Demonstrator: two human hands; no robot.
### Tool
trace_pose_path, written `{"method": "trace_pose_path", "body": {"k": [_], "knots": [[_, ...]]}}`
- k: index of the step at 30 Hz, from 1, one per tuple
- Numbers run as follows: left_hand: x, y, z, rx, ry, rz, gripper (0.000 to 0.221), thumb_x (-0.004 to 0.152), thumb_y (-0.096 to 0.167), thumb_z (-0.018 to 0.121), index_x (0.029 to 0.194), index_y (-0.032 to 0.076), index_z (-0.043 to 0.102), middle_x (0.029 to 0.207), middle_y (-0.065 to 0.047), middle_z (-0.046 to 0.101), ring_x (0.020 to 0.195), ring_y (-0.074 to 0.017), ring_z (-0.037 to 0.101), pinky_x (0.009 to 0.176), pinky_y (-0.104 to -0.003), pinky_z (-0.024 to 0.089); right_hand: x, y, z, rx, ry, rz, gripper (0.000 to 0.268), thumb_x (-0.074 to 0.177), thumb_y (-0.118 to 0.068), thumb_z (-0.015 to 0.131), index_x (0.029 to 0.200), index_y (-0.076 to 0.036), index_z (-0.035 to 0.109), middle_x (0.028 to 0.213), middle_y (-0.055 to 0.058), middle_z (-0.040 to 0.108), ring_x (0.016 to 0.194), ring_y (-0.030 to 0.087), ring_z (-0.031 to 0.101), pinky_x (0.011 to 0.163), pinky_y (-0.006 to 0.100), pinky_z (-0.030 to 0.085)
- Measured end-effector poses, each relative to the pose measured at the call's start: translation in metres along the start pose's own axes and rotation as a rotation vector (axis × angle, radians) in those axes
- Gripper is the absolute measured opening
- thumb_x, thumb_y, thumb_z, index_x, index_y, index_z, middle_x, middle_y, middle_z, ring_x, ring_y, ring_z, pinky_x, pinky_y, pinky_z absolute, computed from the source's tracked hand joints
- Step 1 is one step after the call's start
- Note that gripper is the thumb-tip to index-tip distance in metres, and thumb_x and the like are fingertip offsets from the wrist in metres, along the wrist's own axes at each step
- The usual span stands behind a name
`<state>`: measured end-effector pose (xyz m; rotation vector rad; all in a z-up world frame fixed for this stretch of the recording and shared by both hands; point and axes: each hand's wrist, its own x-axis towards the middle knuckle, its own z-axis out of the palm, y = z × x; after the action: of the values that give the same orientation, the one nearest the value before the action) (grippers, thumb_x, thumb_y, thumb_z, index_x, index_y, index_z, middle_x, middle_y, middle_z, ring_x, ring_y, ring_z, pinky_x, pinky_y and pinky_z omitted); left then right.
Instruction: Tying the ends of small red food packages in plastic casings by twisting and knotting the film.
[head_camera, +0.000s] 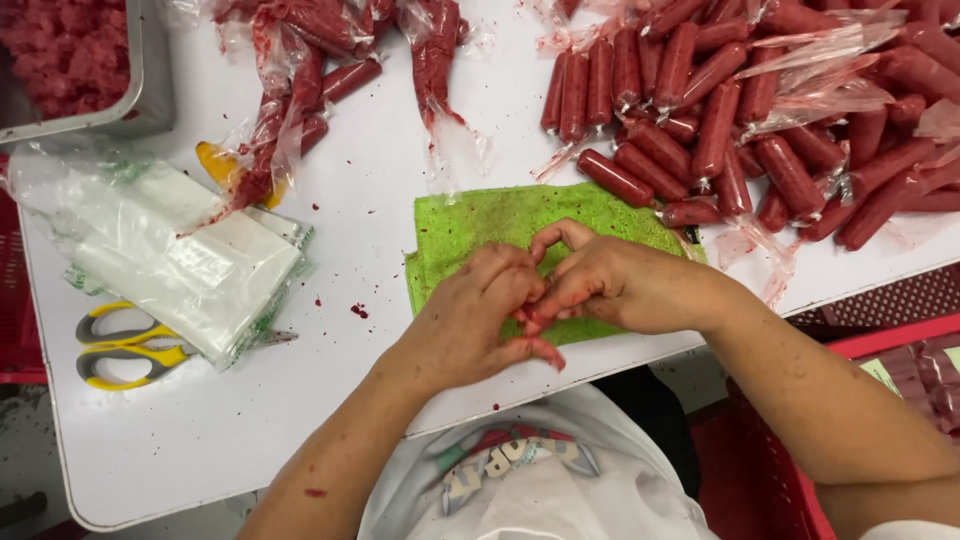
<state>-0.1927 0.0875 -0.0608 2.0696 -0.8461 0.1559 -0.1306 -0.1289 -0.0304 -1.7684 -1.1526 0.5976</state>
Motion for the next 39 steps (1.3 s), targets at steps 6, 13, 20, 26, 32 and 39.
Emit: {"method": "trace_pose_path", "body": {"k": [6, 13, 20, 26, 32, 39], "knots": [[-0.016, -0.02, 0.049, 0.315, 0.393, -0.021, 0.034, 0.095, 0.041, 0.066, 0.08, 0.014, 0.053, 0.1, -0.005, 0.056, 0.09, -0.0318, 0.061, 0.063, -0.038, 0.054, -0.026, 0.018, 0.015, 0.078, 0.159, -0.022, 0.036, 0.087, 0.003, 0.063, 0.12, -0.008, 0.074, 0.092, 0.01, 0.077, 0.125, 0.043, 0.045, 0.113, 0.06, 0.029], [-0.064, 0.029, 0.066, 0.615, 0.169, -0.1, 0.047, 0.1, 0.047, 0.064, 0.134, 0.014, 0.06, 0.144, -0.013, 0.051, 0.106, -0.0284, 0.059, 0.092, -0.04, 0.051, -0.006, 0.033, 0.101, 0.336, 0.863, -0.081, 0.017, 0.087, -0.003, 0.076, 0.102, -0.011, 0.075, 0.105, 0.009, 0.076, 0.106, 0.023, 0.072, 0.102, 0.034, 0.06], [-0.012, 0.016, 0.013, 0.386, 0.045, -0.281, 0.027, 0.095, 0.023, 0.053, 0.115, 0.008, 0.062, 0.102, -0.011, 0.057, 0.081, -0.0317, 0.061, 0.059, -0.046, 0.051, -0.004, 0.048, 0.127, 0.454, 1.073, -0.003, 0.032, 0.084, 0.005, 0.073, 0.106, -0.005, 0.052, 0.099, 0.014, 0.067, 0.088, 0.017, 0.067, 0.08, 0.025, 0.056], [0.009, 0.041, -0.033, 0.081, -0.08, -0.08, 0.01, 0.091, 0.01, 0.054, 0.098, 0.008, 0.061, 0.113, -0.011, 0.063, 0.097, -0.0289, 0.065, 0.075, -0.041, 0.052, -0.005, 0.041, 0.097, -0.134, 0.916, -0.036, 0.019, 0.093, -0.022, 0.066, 0.106, -0.01, 0.074, 0.107, 0.008, 0.07, 0.096, 0.022, 0.069, 0.087, 0.033, 0.056], [0.017, -0.008, -0.034, -0.13, -0.285, 0.06, 0.002, 0.095, 0.011, 0.056, 0.094, 0.011, 0.055, 0.09, -0.008, 0.062, 0.046, -0.0227, 0.056, 0.038, -0.034, 0.041, -0.018, 0.03, 0.07, 0.033, 0.608, -0.105, 0.034, 0.102, -0.04, 0.054, 0.101, -0.011, 0.072, 0.108, 0.009, 0.069, 0.097, 0.021, 0.07, 0.087, 0.032, 0.058], [0.148, -0.048, -0.076, 0.252, 0.023, -0.483, 0.041, 0.097, 0.002, 0.057, 0.136, -0.004, 0.047, 0.118, -0.03, 0.061, 0.093, -0.0326, 0.071, 0.081, -0.05, 0.058, 0.011, -0.069, -0.11, 0.019, 0.96, 1.125, 0.01, 0.098, -0.03, 0.074, 0.093, -0.021, 0.073, 0.067, 0.001, 0.064, 0.051, 0.012, 0.037, 0.047, 0.024, 0.025]]}}
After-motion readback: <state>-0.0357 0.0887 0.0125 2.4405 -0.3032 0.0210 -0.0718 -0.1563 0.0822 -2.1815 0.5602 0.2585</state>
